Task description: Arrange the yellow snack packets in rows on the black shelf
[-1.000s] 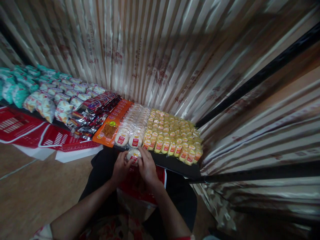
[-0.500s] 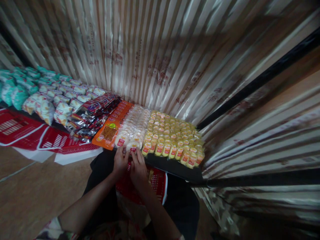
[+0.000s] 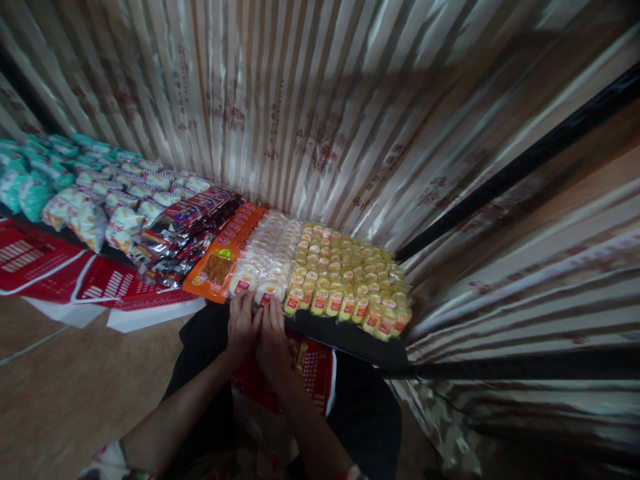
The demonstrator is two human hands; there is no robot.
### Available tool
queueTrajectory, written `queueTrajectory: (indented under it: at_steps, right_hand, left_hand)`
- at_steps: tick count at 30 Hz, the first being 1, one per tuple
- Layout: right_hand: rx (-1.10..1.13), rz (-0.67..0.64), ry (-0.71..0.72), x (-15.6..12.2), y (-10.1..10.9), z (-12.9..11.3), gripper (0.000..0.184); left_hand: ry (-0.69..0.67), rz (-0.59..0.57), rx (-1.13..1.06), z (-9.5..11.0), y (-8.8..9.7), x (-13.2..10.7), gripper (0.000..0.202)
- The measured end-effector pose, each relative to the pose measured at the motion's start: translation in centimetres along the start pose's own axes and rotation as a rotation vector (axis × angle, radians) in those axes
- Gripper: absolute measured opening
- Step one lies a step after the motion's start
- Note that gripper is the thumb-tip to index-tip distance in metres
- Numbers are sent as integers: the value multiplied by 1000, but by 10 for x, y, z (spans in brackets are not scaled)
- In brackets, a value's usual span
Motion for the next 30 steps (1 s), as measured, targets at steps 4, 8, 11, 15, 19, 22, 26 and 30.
queueTrajectory:
  at_steps: [4, 8, 11, 15, 19, 22, 26, 30]
  right_hand:
    - [19, 21, -4, 0, -4, 2, 57]
    - [18, 3, -9, -1, -5, 4, 59]
    - [12, 13, 12, -3, -5, 8, 61]
    - [23, 26, 9, -3, -3, 10, 65]
    - [47, 33, 8, -2, -1, 8, 67]
    - [62, 44, 8, 0, -1, 5, 66]
    - [57, 48, 8, 2, -3, 3, 68]
    - [47, 35, -6, 3, -3, 2, 70]
  left_hand:
    - [-59, 39, 199, 1, 1, 1, 48]
    - [-112, -1, 322, 0, -5, 3, 51]
    - [-149, -56, 386, -1, -11, 5, 46]
    - [-102, -54, 421, -1, -16, 9, 49]
    - [-103, -58, 415, -2, -17, 13, 54]
    - [-114, -75, 409, -3, -15, 16, 55]
    - [-108, -89, 424, -3, -14, 19, 53]
    - [-99, -89, 426, -4, -15, 21, 53]
Point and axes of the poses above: each hand's wrist, its own x-axis towards the middle knuckle, its own y-axis out of the back of the hand, z = x × y, the point moved 1 cm from there along x, towards the middle knuckle, and after that the axes turned 5 degrees about -z, right-handed, at the moved point
